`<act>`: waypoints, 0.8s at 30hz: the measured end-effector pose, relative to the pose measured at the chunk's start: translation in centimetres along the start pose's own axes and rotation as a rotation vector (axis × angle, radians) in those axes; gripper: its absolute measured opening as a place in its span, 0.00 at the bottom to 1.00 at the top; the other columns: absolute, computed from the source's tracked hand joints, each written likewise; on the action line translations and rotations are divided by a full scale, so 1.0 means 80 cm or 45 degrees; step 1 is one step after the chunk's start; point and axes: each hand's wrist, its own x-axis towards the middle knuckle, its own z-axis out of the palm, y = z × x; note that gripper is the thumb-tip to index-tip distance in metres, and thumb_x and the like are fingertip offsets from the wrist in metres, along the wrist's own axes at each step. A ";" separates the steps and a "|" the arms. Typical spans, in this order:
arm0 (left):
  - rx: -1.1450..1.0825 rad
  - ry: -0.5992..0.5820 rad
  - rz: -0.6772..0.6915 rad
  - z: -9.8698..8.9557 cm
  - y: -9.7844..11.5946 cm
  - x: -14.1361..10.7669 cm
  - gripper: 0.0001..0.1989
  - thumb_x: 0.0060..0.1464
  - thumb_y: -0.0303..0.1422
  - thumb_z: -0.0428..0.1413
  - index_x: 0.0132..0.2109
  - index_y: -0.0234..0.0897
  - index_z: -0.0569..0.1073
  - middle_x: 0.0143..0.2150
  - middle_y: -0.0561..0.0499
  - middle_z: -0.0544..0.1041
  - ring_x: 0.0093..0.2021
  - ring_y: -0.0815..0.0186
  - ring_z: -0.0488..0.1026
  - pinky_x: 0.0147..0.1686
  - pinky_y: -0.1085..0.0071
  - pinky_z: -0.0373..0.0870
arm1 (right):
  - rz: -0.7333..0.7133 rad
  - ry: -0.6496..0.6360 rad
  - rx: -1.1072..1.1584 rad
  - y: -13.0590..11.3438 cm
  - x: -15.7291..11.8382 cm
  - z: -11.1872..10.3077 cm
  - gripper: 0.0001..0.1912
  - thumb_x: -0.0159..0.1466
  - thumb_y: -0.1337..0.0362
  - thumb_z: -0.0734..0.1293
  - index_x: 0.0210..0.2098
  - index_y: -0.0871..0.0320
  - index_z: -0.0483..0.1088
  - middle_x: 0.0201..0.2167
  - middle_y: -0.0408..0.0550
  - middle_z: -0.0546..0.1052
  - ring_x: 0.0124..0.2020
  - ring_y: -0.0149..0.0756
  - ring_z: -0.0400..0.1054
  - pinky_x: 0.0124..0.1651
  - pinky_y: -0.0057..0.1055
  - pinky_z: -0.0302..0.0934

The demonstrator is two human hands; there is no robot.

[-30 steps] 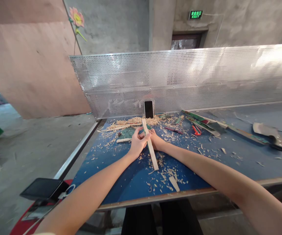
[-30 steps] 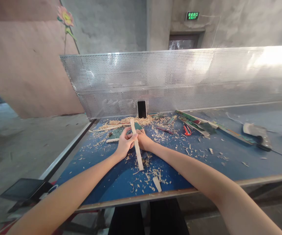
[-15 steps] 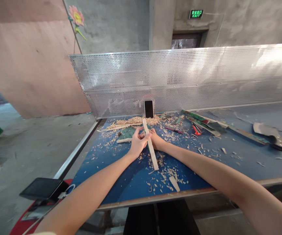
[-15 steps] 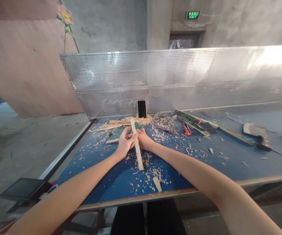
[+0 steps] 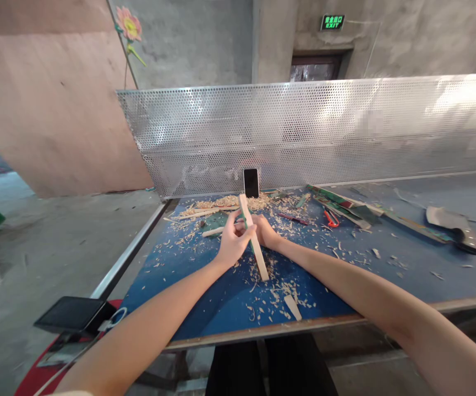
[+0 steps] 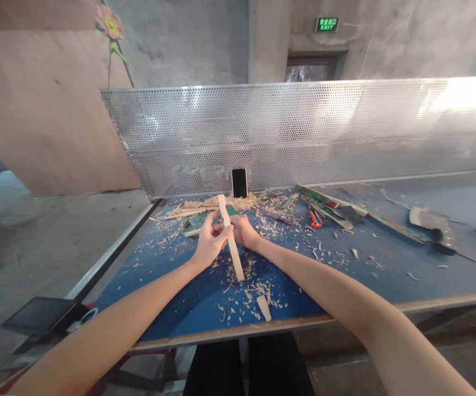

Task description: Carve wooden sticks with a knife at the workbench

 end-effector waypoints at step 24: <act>-0.141 0.344 0.070 -0.060 -0.025 0.057 0.19 0.53 0.47 0.71 0.34 0.37 0.75 0.27 0.51 0.76 0.29 0.66 0.75 0.34 0.69 0.74 | 0.431 0.443 1.011 -0.003 0.008 -0.019 0.23 0.59 0.44 0.78 0.44 0.54 0.84 0.34 0.48 0.85 0.31 0.38 0.69 0.38 0.36 0.64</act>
